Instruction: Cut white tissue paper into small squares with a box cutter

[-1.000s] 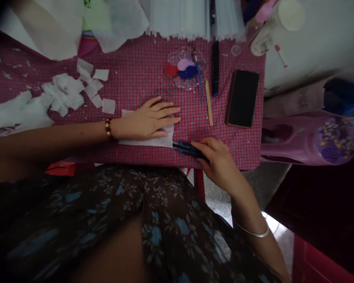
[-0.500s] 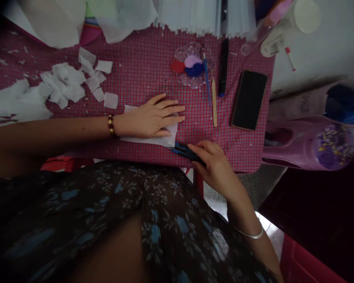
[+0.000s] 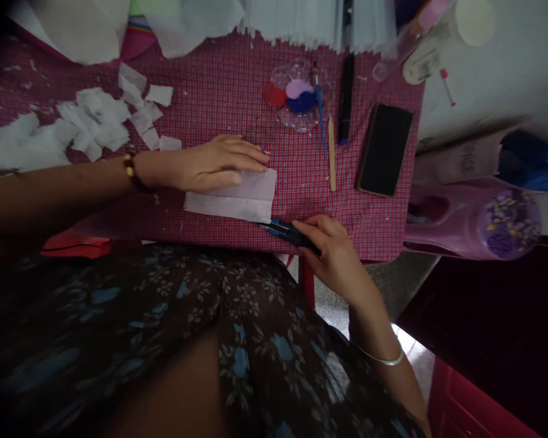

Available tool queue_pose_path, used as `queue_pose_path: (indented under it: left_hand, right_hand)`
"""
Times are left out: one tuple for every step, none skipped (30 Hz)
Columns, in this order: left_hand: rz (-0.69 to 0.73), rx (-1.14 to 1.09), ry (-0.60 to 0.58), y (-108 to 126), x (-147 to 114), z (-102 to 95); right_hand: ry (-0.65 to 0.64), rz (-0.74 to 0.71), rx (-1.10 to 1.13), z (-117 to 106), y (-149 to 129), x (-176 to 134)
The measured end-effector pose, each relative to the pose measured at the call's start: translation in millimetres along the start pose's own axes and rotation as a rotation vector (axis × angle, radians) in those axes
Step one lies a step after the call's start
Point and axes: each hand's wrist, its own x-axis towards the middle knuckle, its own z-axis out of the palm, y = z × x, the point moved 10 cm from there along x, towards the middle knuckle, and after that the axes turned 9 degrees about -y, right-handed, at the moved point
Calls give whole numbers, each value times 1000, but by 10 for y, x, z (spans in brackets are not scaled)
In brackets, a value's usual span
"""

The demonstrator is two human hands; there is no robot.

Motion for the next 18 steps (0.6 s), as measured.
queue_pose_path:
  left_hand:
    - [-9, 38, -4, -5, -72, 10]
    - [-19, 84, -6, -15, -139, 39]
    - [-28, 132, -1, -28, -198, 78]
    - [-34, 174, 8, -45, -244, 124]
    - [-39, 208, 21, -68, -276, 173]
    - [-40, 231, 37, -91, -296, 216]
    - [-34, 243, 54, -108, -306, 253]
    - [-28, 248, 67, -125, -307, 280]
    - [-23, 252, 77, -137, -303, 297]
    - [-21, 262, 76, -143, -295, 311]
    - [-21, 279, 70, -143, -287, 318]
    - [-25, 300, 57, -140, -279, 325]
    - [-31, 322, 42, -134, -274, 329]
    - [-36, 344, 31, -126, -271, 330]
    - [-41, 360, 23, -119, -271, 329]
    - [-47, 369, 21, -115, -273, 327]
    - [-53, 371, 21, -115, -274, 326]
    - [-58, 370, 23, -118, -276, 326]
  right_hand:
    - [0, 3, 1, -1, -2, 0]
    - [0, 7, 1, -1, -1, -1]
    - [-2, 10, -1, -1, 2, -3]
    - [-5, 12, -3, 1, 6, -4]
    - [-8, 13, -5, 1, 12, -4]
    - [-10, 12, -7, 0, 17, -3]
    - [-12, 9, -10, -2, 20, 1]
    - [-14, 5, -15, -4, 23, 8]
    - [-17, 2, -20, -7, 26, 20]
    - [-19, -2, -26, -10, 28, 35]
    - [-24, -6, -33, -12, 28, 56]
    - [-32, -10, -39, -11, 26, 80]
    - [-41, -15, -44, -8, 21, 107]
    - [-50, -24, -50, -6, 12, 136]
    - [-58, -36, -54, -4, -3, 165]
    - [-67, -47, -55, -1, -17, 194]
    - [-76, -56, -53, 1, -30, 222]
    - [-84, -62, -50, 2, -40, 250]
